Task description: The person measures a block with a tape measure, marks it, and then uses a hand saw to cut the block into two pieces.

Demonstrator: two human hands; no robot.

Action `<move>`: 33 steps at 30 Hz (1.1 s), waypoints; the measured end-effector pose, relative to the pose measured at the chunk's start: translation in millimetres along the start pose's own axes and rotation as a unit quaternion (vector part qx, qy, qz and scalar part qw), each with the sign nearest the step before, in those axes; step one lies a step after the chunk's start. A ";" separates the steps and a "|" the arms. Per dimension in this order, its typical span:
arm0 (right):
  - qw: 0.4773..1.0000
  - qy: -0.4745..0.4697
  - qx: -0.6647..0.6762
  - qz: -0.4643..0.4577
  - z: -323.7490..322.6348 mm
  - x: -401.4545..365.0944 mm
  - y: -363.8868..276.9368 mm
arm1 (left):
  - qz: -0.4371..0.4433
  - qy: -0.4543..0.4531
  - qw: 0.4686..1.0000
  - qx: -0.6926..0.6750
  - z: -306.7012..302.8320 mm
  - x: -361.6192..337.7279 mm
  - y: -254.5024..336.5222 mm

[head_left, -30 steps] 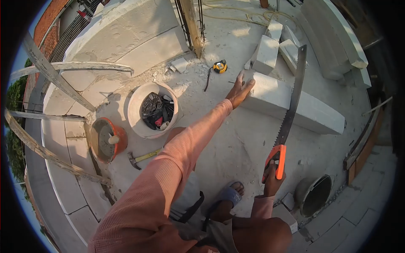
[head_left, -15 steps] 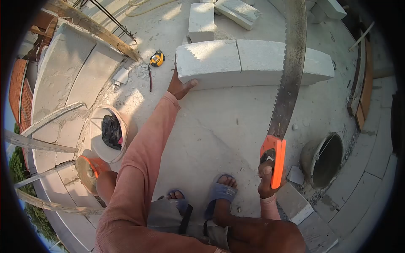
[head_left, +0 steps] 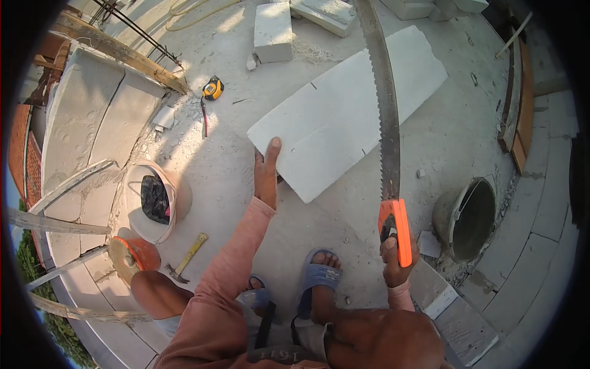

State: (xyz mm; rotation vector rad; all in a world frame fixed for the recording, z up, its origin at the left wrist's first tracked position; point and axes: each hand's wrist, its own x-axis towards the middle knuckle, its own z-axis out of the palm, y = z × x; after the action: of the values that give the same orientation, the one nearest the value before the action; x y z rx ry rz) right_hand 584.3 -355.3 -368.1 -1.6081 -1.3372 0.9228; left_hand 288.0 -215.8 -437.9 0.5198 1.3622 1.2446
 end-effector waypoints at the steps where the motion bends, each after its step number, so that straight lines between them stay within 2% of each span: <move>1: 1.000 0.009 0.002 0.005 2.7 -1.0 -2.3 | -0.069 0.008 0.997 -0.043 0.6 0.5 -3.9; 4: 0.999 0.019 0.021 0.035 1.0 -3.9 1.0 | -0.099 0.020 0.993 -0.065 0.9 1.6 -9.7; 6: 0.999 0.007 0.007 0.048 -9.1 -11.9 0.2 | -0.136 0.003 0.990 -0.027 -8.8 -6.0 4.1; 8: 0.999 -0.001 -0.028 0.022 -19.8 -3.7 2.3 | -0.152 -0.012 0.988 -0.001 -12.3 9.3 32.1; 10: 0.996 -0.051 -0.077 -0.007 -28.0 3.1 -16.0 | -0.178 0.003 0.984 0.015 -24.4 17.6 53.7; 12: 0.991 -0.081 -0.098 -0.039 -31.6 16.3 -26.7 | -0.188 -0.014 0.982 0.011 -50.9 58.1 62.3; 14: 0.988 -0.120 -0.086 -0.053 -26.0 19.8 -28.4 | -0.087 -0.053 0.995 0.009 -52.1 72.7 81.9; 17: 0.986 -0.142 -0.077 -0.028 -10.1 18.0 -26.0 | -0.047 -0.027 0.998 0.007 -66.9 91.5 87.3; 20: 0.984 -0.163 -0.076 0.007 8.8 32.2 -36.0 | -0.150 0.012 0.988 0.033 -73.6 83.3 108.5; 21: 0.982 -0.174 -0.075 0.022 13.4 33.8 -42.8 | -0.159 0.014 0.987 0.019 -73.5 78.0 113.6; 24: 0.983 -0.170 -0.073 -0.003 29.2 43.0 -46.7 | -0.135 -0.016 0.989 0.065 -66.5 66.1 123.2; 25: 0.982 -0.171 -0.082 0.000 31.3 43.7 -50.4 | -0.119 0.006 0.986 0.117 -65.5 68.7 121.8; 26: 0.981 -0.174 -0.090 0.005 33.0 42.6 -54.5 | -0.051 0.018 0.979 0.198 -65.1 79.5 112.4; 29: 0.981 -0.175 -0.079 -0.004 29.6 26.2 -50.5 | 0.109 0.012 0.907 0.408 -52.4 108.4 95.9; 31: 0.981 -0.182 -0.073 0.003 26.0 21.9 -51.3 | 0.113 0.096 0.807 0.571 -23.0 98.0 69.7; 32: 0.979 -0.189 -0.072 0.021 26.2 21.2 -56.5 | 0.115 0.133 0.741 0.648 -14.3 92.9 56.4; 33: 0.977 -0.197 -0.075 0.037 25.7 20.7 -59.2 | 0.154 0.154 0.693 0.687 -12.3 88.6 46.4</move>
State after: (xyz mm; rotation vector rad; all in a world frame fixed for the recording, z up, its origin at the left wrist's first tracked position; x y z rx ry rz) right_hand 542.0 -326.0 -324.0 -1.6532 -1.6571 1.2610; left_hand 239.2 -127.7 -438.5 1.6699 2.4682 0.2754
